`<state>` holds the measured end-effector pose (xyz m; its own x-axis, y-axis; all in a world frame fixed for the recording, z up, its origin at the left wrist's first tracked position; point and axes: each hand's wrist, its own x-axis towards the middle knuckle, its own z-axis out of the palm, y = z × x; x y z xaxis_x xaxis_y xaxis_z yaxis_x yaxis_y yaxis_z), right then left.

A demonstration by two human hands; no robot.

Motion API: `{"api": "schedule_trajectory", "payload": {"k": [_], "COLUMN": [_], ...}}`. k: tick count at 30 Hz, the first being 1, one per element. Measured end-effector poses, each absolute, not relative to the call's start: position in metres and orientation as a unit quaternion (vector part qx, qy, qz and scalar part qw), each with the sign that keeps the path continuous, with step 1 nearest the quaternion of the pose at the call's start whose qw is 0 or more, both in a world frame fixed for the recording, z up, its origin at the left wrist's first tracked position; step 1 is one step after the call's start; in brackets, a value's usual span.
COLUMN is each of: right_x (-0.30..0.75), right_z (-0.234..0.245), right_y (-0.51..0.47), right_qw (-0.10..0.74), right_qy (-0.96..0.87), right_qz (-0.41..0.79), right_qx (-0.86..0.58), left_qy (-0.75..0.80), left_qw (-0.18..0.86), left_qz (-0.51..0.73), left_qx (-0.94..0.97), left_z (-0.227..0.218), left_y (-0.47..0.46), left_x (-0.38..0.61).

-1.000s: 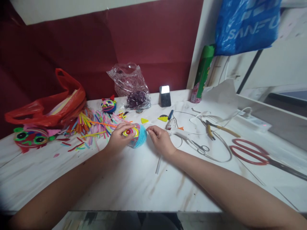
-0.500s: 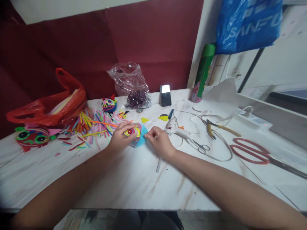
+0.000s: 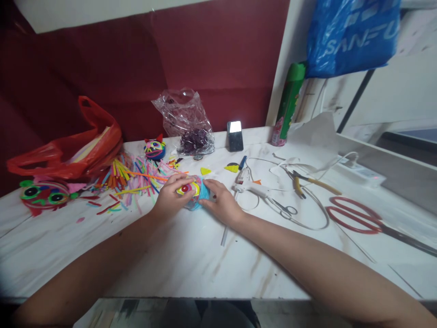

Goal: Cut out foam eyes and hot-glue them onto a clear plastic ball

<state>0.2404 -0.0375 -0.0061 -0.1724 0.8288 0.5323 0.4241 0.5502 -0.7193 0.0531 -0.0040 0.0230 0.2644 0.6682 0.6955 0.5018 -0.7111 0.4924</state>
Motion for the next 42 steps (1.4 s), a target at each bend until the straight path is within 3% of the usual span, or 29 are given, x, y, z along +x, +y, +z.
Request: {"api": "schedule_trajectory", "payload": {"k": [9,12,16,21,27,36,42], "right_x": [0.236,0.234,0.234,0.238,0.24,0.244,0.249], "right_z": [-0.008,-0.007,-0.004,-0.005,-0.009,-0.012,-0.012], "right_y": [-0.038,-0.044,-0.051,-0.051,-0.049,-0.044,-0.038], "right_qw": [0.477,0.476,0.415,0.376,0.397,0.412,0.41], "right_qy": [-0.74,-0.751,-0.803,-0.812,-0.801,-0.791,-0.786], "right_qz": [0.171,0.123,0.029,-0.013,0.021,0.074,0.131], "right_qx": [-0.443,-0.44,-0.427,-0.446,-0.448,-0.447,-0.444], "left_qy": [0.369,0.37,0.375,0.405,0.31,0.338,0.333], "left_qw": [0.055,0.053,0.072,0.212,0.412,0.436,0.558], "left_qz": [0.483,0.481,0.472,0.479,0.453,0.475,0.457], "left_qx": [0.792,0.793,0.795,0.749,0.727,0.686,0.607], "left_z": [0.021,0.022,0.026,0.026,0.027,0.027,0.021], "left_y": [-0.007,-0.009,-0.014,-0.017,-0.001,0.007,0.009], "left_x": [0.056,0.056,0.058,0.054,0.035,0.042,0.047]}}
